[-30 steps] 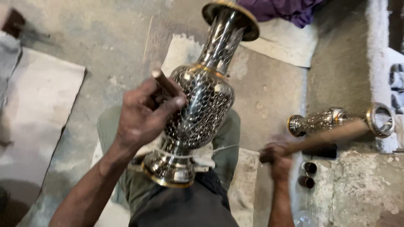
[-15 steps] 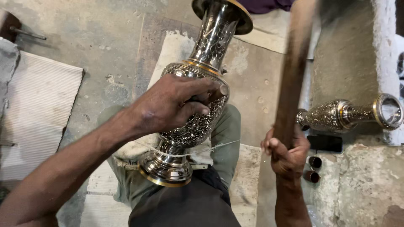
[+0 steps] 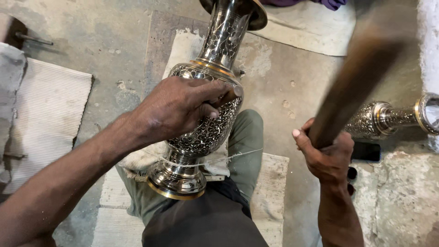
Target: The person sits on the floor with an engraved brass vase on their lap and hammers a punch along the vase's decorative pattern using a wooden mallet, repositioning the punch repeatedly to work around the surface. A second finished vase rests on the floor beside them.
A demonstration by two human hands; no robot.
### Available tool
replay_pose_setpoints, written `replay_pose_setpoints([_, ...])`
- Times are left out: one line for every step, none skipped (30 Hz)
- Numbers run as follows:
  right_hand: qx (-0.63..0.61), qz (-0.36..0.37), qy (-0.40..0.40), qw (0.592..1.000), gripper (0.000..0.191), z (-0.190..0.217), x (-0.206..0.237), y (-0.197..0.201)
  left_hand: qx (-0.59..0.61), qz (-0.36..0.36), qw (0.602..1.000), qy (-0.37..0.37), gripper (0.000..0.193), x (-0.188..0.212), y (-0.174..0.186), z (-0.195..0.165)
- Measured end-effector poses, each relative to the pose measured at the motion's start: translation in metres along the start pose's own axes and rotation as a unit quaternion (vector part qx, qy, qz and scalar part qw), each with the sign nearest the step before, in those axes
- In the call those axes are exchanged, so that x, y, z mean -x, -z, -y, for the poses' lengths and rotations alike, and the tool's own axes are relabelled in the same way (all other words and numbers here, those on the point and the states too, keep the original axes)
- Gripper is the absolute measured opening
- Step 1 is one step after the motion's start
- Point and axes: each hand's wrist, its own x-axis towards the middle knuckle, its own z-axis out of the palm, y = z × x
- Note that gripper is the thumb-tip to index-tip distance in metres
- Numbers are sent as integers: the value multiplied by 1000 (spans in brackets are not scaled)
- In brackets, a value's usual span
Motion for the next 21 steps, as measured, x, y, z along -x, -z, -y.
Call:
replay_pose_setpoints([46, -6, -19, 999, 12, 0, -3, 0, 0, 0, 1000, 0, 41, 0, 0, 0])
replay_pose_setpoints([14, 1, -28, 1000, 12, -1, -4, -1, -1, 1, 1000, 4, 41, 0, 0, -1])
replay_pose_setpoints([-17, 7, -34, 999, 12, -2, -7, -2, -4, 0, 1000, 6, 41, -1, -1, 0])
replay_pose_setpoints([-49, 14, -39, 998, 12, -2, -9, -4, -8, 0, 1000, 8, 41, -2, -1, 0])
replay_pose_setpoints([-28, 16, -44, 998, 12, -3, -10, -5, -6, 6, 1000, 21, 41, -2, -1, 0])
replay_pose_setpoints([-8, 17, -48, 999, 13, -3, -12, -6, -6, 11, 999, 33, 42, -1, -2, 0])
replay_pose_setpoints([12, 17, -50, 999, 14, -3, -13, -8, -7, 15, 999, 44, 42, -1, -2, 0])
replay_pose_setpoints([-14, 21, -54, 998, 12, -3, -14, -9, -2, 16, 999, 48, 41, -1, -3, 1])
replay_pose_setpoints([-40, 26, -59, 997, 11, -3, -16, -11, 3, 16, 998, 53, 41, 0, -3, 1])
replay_pose_setpoints([-67, 30, -63, 995, 10, -3, -17, -13, 8, 17, 998, 57, 40, 0, -4, 2])
replay_pose_setpoints([-48, 37, -70, 996, 10, -3, -19, -14, 3, 13, 999, 51, 39, 0, -5, 3])
replay_pose_setpoints([-29, 45, -79, 995, 11, -4, -20, -17, -1, 9, 999, 47, 39, 1, -5, 3])
replay_pose_setpoints([-9, 54, -88, 995, 11, -5, -23, -18, -3, 5, 999, 44, 38, 1, -6, 4])
replay_pose_setpoints([75, 47, -22, 996, 12, -6, -25, -18, -9, 12, 999, 43, 37, 0, -7, 4])
replay_pose_setpoints([158, 40, 44, 986, 13, -8, -28, -19, -15, 20, 999, 42, 36, 0, -8, 5])
replay_pose_setpoints([239, 32, 108, 964, 15, -9, -31, -18, -21, 27, 999, 42, 36, -2, -9, 5])
replay_pose_setpoints([148, 34, 93, 984, 14, -11, -34, -20, -16, 18, 999, 34, 36, -2, -8, 5])
replay_pose_setpoints([55, 38, 76, 995, 14, -12, -35, -21, -9, 9, 1000, 28, 36, -1, -7, 4])
replay_pose_setpoints([-38, 41, 57, 997, 13, -14, -38, -21, -1, 1, 1000, 21, 37, 0, -7, 3])
replay_pose_setpoints([66, 65, 66, 993, 12, -16, -40, -20, -7, 37, 997, 73, 33, -1, -6, 2])
replay_pose_setpoints([169, 90, 74, 979, 11, -17, -42, -19, -12, 73, 990, 124, 29, -2, -6, 2])
